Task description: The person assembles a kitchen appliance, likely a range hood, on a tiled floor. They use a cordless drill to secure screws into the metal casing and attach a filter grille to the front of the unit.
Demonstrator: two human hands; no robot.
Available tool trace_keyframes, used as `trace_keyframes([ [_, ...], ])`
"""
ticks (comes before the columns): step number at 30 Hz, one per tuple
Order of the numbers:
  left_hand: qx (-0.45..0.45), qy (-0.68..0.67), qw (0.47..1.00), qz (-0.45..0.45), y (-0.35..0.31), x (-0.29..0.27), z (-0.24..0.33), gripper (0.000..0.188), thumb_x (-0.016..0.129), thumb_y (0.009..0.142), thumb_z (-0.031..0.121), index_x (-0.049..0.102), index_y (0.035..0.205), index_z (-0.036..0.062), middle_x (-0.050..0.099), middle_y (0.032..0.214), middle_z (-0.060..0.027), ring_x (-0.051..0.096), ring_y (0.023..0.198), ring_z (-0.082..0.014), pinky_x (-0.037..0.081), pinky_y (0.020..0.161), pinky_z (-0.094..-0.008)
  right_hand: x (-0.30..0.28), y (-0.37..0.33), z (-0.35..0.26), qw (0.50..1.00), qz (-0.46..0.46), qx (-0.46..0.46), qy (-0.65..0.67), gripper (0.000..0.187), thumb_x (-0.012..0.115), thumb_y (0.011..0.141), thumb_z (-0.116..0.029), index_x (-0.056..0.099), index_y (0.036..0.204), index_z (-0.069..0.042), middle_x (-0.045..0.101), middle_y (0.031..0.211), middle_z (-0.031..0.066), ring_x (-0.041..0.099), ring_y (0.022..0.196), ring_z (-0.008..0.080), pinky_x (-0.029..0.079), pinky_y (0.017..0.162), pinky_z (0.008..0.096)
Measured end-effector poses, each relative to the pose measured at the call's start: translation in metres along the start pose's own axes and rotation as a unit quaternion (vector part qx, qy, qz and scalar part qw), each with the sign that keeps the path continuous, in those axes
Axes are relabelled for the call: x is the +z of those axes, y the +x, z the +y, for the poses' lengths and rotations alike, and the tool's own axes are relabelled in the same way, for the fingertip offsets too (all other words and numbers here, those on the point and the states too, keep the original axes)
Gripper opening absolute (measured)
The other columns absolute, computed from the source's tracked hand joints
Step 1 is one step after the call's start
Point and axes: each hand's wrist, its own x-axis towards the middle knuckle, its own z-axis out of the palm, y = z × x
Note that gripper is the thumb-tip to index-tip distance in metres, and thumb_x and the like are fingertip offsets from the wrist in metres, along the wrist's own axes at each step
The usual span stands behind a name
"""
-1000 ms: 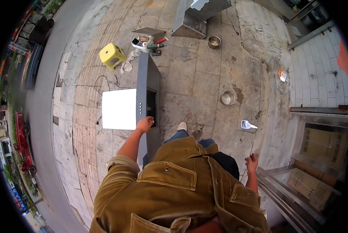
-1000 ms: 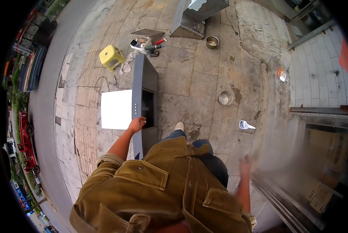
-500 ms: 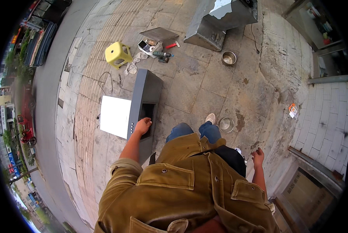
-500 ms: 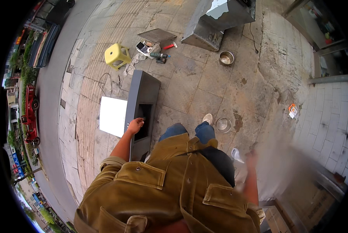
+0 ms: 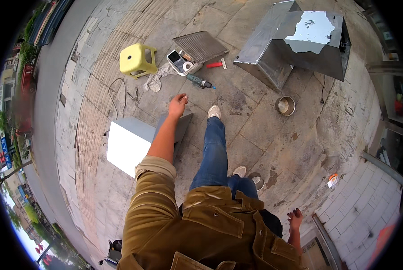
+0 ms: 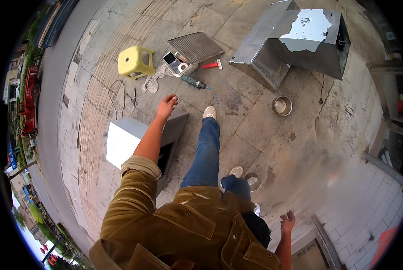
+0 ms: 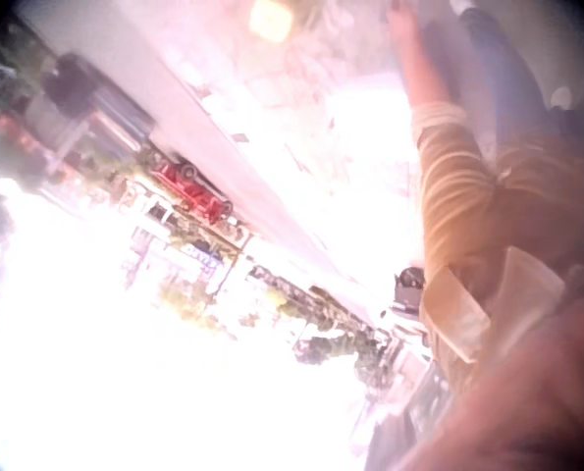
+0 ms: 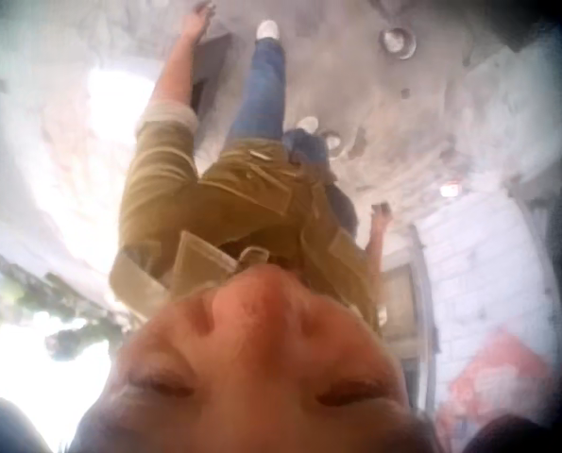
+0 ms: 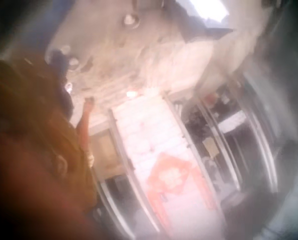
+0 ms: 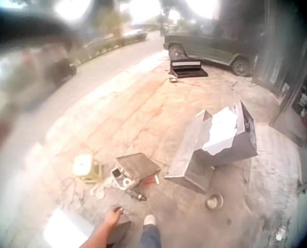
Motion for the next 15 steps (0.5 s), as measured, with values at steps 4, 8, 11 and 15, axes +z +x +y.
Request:
trace_keyframes([
  [4, -0.081, 0.012, 0.996, 0.029, 0.155, 0.048, -0.028, 0.049, 0.057, 0.086, 0.035, 0.051, 0.123, 0.0038, 0.062, 0.093, -0.0074, 0.057, 0.075, -0.0138, 0.044, 0.06, -0.0259, 0.027, -0.028, -0.027, 0.986, -0.011, 0.143, -0.082, 0.06, 0.054, 0.077, -0.006, 0.035, 0.135, -0.002, 0.047, 0.128, 0.0177, 0.065, 0.083, 0.0232, 0.048, 0.06, 0.0331],
  [8, -0.092, 0.038, 0.993, 0.064, 0.287, 0.071, -0.053, 0.052, 0.059, 0.084, 0.037, 0.051, 0.122, 0.0017, 0.059, 0.088, -0.0068, 0.052, 0.069, -0.014, 0.043, 0.057, -0.0268, 0.079, -0.04, -0.065, 0.984, 0.009, 0.168, -0.058, 0.058, 0.054, 0.075, -0.004, 0.036, 0.131, 0.0, 0.06, 0.095, 0.0103, 0.064, 0.07, 0.0236, 0.043, 0.045, 0.0283],
  [11, -0.124, -0.028, 0.987, 0.098, 0.354, 0.081, -0.08, 0.054, 0.059, 0.084, 0.037, 0.049, 0.123, 0.0002, 0.058, 0.093, -0.0079, 0.052, 0.075, -0.0155, 0.043, 0.06, -0.0291, 0.063, -0.027, -0.039, 0.966, 0.019, 0.236, 0.105, 0.056, 0.054, 0.076, -0.005, 0.038, 0.129, 0.0, 0.06, 0.093, 0.0108, 0.065, 0.072, 0.0242, 0.044, 0.044, 0.0289],
  [15, -0.189, -0.119, 0.971, 0.086, 0.411, 0.108, -0.093, 0.055, 0.058, 0.085, 0.037, 0.043, 0.125, 0.0019, 0.054, 0.108, -0.0093, 0.05, 0.096, -0.0197, 0.043, 0.074, -0.0405, 0.075, -0.035, -0.058, 0.964, -0.032, 0.264, -0.026, 0.043, 0.055, 0.078, -0.011, 0.042, 0.118, -0.003, 0.055, 0.086, 0.0077, 0.061, 0.069, 0.0234, 0.043, 0.045, 0.0301],
])
